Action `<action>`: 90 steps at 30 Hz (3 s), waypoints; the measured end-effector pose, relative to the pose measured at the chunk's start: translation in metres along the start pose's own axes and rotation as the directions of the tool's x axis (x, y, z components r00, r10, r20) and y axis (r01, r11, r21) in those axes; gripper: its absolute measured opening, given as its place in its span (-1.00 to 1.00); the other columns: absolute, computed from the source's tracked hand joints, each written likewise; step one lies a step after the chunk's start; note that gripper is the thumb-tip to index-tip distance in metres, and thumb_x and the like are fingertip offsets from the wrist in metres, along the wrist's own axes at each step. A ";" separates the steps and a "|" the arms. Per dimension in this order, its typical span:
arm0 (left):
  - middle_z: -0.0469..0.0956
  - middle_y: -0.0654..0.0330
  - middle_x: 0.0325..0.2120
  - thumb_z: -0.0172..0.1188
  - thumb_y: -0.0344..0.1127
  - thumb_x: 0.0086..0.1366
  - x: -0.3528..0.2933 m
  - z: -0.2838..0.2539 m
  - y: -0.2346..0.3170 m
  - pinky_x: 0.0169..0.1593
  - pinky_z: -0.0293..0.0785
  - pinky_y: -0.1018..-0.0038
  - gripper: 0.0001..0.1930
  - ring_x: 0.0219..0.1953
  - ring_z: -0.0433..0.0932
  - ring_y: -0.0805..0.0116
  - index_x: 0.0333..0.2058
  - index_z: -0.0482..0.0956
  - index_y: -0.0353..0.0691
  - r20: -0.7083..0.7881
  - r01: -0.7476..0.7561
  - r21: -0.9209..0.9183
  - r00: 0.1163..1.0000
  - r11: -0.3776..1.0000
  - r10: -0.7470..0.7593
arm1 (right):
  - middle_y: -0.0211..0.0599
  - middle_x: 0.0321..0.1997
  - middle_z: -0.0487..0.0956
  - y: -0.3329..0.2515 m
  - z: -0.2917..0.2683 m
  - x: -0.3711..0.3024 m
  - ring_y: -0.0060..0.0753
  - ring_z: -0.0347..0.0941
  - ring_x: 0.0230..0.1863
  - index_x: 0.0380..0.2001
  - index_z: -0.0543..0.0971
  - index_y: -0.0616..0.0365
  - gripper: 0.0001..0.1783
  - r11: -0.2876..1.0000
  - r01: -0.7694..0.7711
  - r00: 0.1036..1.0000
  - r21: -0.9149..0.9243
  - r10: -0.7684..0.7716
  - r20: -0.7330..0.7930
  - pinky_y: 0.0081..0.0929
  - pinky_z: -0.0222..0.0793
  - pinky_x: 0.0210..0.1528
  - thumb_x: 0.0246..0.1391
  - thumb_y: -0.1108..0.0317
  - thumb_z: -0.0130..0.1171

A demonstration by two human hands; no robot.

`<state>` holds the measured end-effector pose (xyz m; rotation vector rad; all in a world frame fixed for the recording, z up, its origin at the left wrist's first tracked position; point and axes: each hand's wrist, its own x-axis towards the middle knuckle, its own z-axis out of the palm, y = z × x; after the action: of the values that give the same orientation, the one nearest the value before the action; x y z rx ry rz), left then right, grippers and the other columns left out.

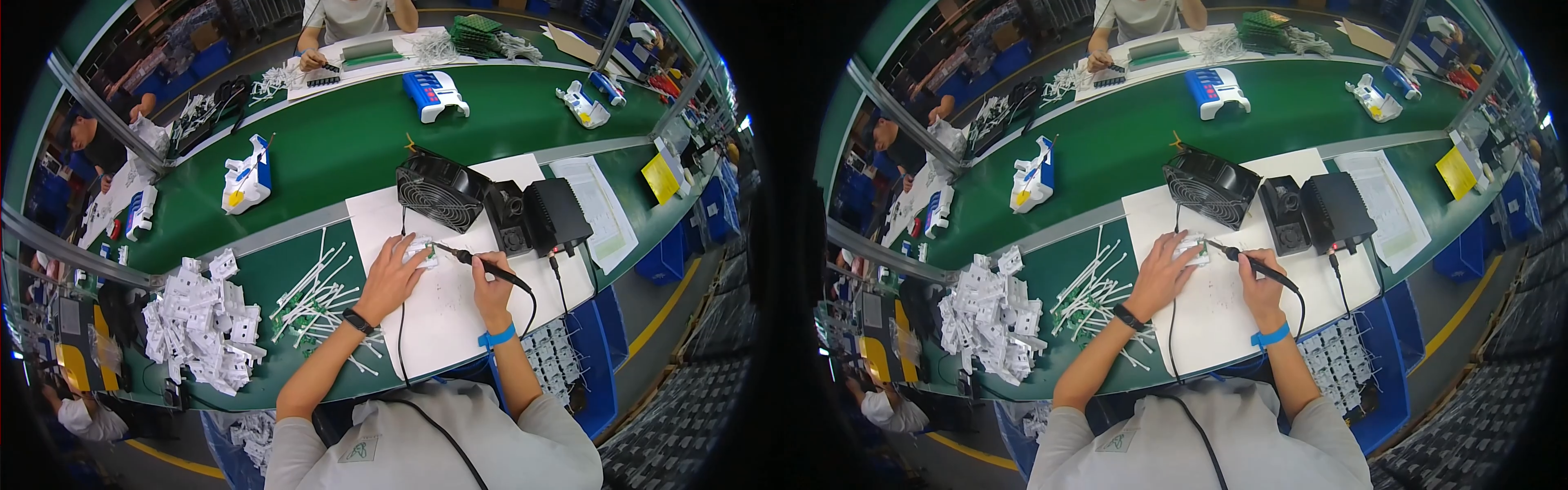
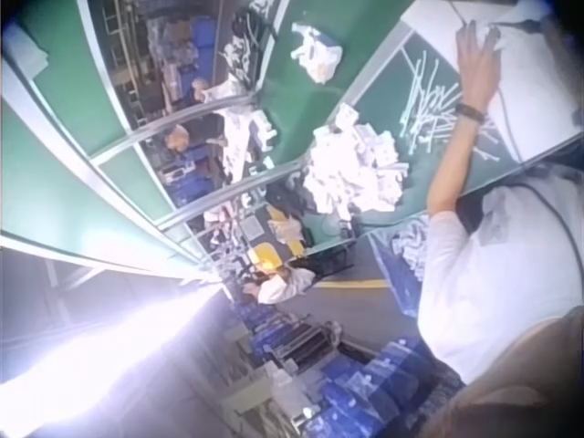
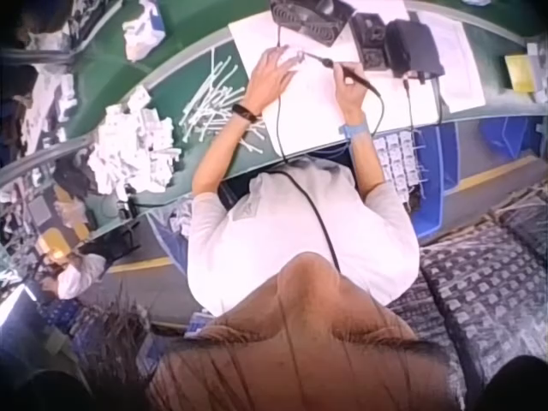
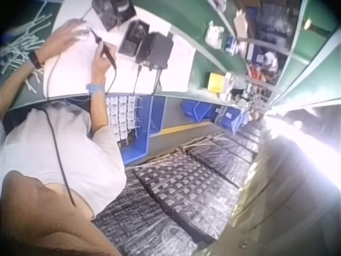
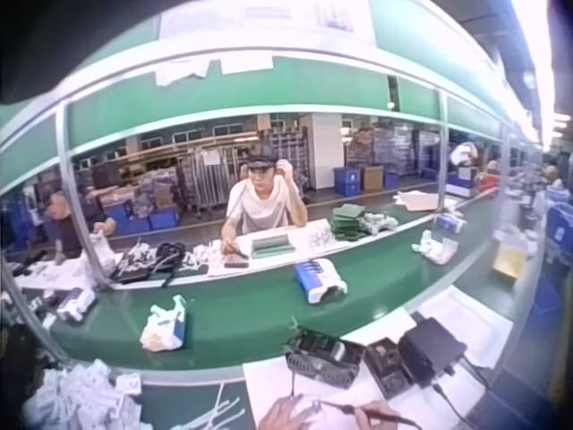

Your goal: Soldering electronic components onto circuit boards on an assembly line.

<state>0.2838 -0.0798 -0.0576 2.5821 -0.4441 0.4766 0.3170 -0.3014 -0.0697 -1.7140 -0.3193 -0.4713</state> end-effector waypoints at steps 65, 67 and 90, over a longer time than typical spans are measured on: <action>0.35 0.08 0.30 0.27 -0.33 0.32 0.007 -0.010 -0.004 0.39 0.25 0.12 -0.61 0.36 0.22 -0.12 0.13 0.61 0.01 0.167 0.054 -0.160 0.986 0.986 -0.027 | -0.37 -0.56 0.53 -0.001 -0.022 -0.001 -0.64 0.32 -0.59 -0.38 0.53 0.24 -0.87 0.993 -0.083 0.995 0.086 0.078 0.060 -0.61 0.21 -0.51 0.18 0.47 0.31; 0.35 0.07 0.30 0.27 -0.33 0.32 0.007 -0.010 -0.004 0.39 0.25 0.12 -0.61 0.36 0.22 -0.12 0.13 0.61 0.00 0.166 0.052 -0.162 0.986 0.985 -0.025 | -0.37 -0.56 0.53 -0.001 -0.022 -0.002 -0.65 0.33 -0.59 -0.39 0.53 0.24 -0.87 0.994 -0.072 0.997 0.081 0.070 0.034 -0.62 0.22 -0.51 0.18 0.47 0.31; 0.52 0.00 0.12 0.34 -0.02 0.24 0.030 0.003 0.043 0.08 0.49 0.19 -0.53 0.03 0.48 0.00 0.08 0.66 -0.08 0.127 0.127 0.189 0.980 0.974 -0.153 | -0.43 -0.44 0.51 -0.001 -0.023 -0.001 -0.66 0.34 -0.48 -0.34 0.54 0.21 -0.90 0.999 -0.008 0.958 0.036 0.018 -0.287 -0.65 0.25 -0.42 0.23 0.46 0.27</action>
<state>0.2942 -0.1234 -0.0310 2.8103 -0.2727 0.2977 0.3125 -0.3232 -0.0655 -1.5864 -0.1045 -0.6923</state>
